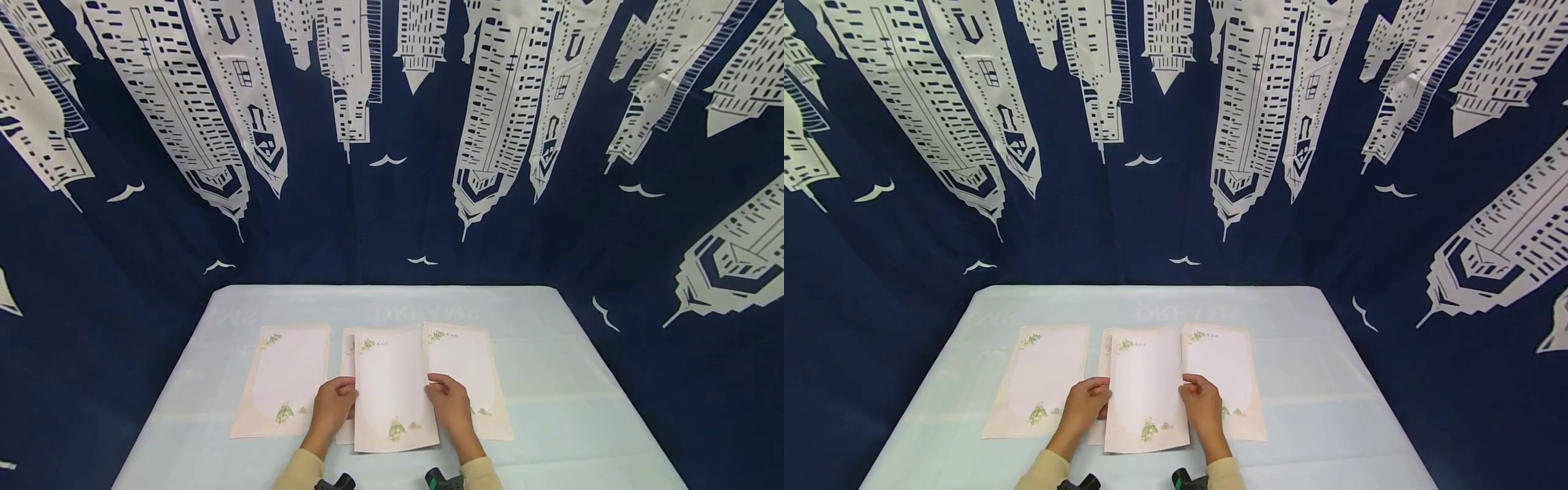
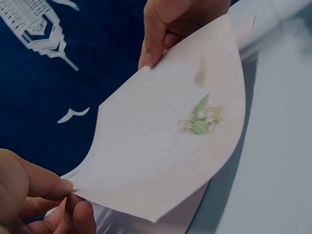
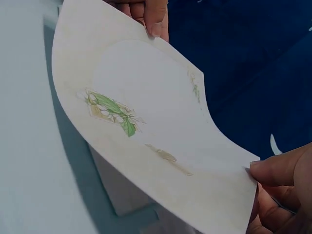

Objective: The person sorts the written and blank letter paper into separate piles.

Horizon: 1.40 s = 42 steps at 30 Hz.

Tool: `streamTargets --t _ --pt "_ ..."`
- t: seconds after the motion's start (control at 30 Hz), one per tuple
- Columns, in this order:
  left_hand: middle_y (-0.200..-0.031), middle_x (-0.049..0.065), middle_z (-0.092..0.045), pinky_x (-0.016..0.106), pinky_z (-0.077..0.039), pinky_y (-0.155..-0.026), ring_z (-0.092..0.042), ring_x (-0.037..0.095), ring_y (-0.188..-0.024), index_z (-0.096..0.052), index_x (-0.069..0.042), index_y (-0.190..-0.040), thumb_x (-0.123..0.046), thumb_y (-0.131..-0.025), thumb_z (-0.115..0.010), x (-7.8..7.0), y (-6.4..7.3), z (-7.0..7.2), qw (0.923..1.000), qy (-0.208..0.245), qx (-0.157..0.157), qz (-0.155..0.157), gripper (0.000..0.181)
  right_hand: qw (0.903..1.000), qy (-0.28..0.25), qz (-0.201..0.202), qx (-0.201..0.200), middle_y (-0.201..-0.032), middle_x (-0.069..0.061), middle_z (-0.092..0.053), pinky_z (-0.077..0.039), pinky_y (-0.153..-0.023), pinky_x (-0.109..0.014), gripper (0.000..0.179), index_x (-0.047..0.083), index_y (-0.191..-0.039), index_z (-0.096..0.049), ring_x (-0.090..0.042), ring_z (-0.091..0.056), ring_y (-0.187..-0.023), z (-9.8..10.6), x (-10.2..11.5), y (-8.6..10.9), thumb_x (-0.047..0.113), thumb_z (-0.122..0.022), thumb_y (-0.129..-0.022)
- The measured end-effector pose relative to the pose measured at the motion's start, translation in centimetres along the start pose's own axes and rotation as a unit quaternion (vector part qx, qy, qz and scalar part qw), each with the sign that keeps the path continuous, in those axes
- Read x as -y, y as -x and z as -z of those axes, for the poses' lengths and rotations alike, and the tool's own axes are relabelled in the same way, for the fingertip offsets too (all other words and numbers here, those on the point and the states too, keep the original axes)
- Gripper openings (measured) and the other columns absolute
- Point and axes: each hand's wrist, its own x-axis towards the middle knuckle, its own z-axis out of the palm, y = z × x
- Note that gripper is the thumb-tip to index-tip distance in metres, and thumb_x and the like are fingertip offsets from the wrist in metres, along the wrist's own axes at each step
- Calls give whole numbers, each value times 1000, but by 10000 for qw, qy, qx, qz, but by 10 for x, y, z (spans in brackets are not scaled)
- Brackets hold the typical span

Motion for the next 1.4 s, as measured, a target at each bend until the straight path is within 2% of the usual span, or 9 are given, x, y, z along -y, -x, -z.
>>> streamTargets --t 0.13,0.27,0.57,0.67,0.83,1.03,1.23,1.4 --pt "-89 14 -72 29 -56 -55 -62 14 -61 -67 11 -114 4 -88 -64 -6 -4 -17 10000 25 64 -40 26 9995 106 -244 -146 -91 -5 -70 -50 -65 -24 24 -3 -115 -71 -16 -62 -80 18 -3 -6 4 -68 -92" --pt "-82 9 -72 28 -55 -54 -60 13 -56 -71 8 -109 5 -87 -65 -9 -13 -38 9995 -180 124 -239 23 9988 211 -399 -193 -95 -10 -70 -50 -64 -26 27 -5 -119 -69 -18 -61 -80 40 -6 -14 3 -62 -94" --pt "-77 3 -68 27 -53 -56 -61 11 -61 -73 5 -104 9 -80 -64 -18 -27 -81 9954 -595 293 -688 26 9957 675 -471 -434 -102 -18 -69 -49 -68 -31 30 -8 -122 -66 -26 -63 -87 77 -14 -24 4 -57 -96" --pt "-76 2 -68 28 -53 -59 -60 11 -64 -73 4 -103 10 -77 -66 -22 -29 -94 9929 -746 167 -916 27 9936 899 -422 -542 -103 -20 -69 -51 -69 -34 30 -8 -122 -66 -29 -64 -88 85 -18 -28 4 -57 -96" --pt "-75 -1 -66 31 -51 -64 -58 10 -66 -74 3 -104 9 -76 -67 -27 -31 -111 9894 -957 -54 -1090 30 9914 1089 -343 -633 -103 -21 -69 -51 -70 -36 29 -9 -121 -66 -31 -65 -89 93 -25 -35 3 -57 -96" --pt "-73 -4 -63 30 -51 -64 -56 9 -65 -73 4 -102 9 -77 -66 -29 -30 -122 9857 -1198 -67 -1184 27 9881 1324 -329 -711 -99 -22 -70 -51 -70 -38 28 -10 -117 -67 -32 -65 -87 97 -33 -39 2 -56 -95" --pt "-72 -3 -62 30 -51 -63 -56 11 -65 -73 6 -100 10 -75 -66 -27 -28 -123 9830 -1361 -59 -1232 26 9851 1467 -455 -769 -102 -24 -69 -52 -78 -49 28 -11 -117 -66 -37 -65 -92 96 -41 -36 1 -54 -95" --pt "-74 -1 -66 29 -52 -65 -61 14 -68 -73 4 -97 8 -74 -69 -25 -29 -122 9811 -1466 132 -1254 23 9832 1565 -467 -813 -108 -29 -68 -51 -84 -55 29 -13 -119 -64 -44 -64 -100 96 -43 -35 2 -53 -97"
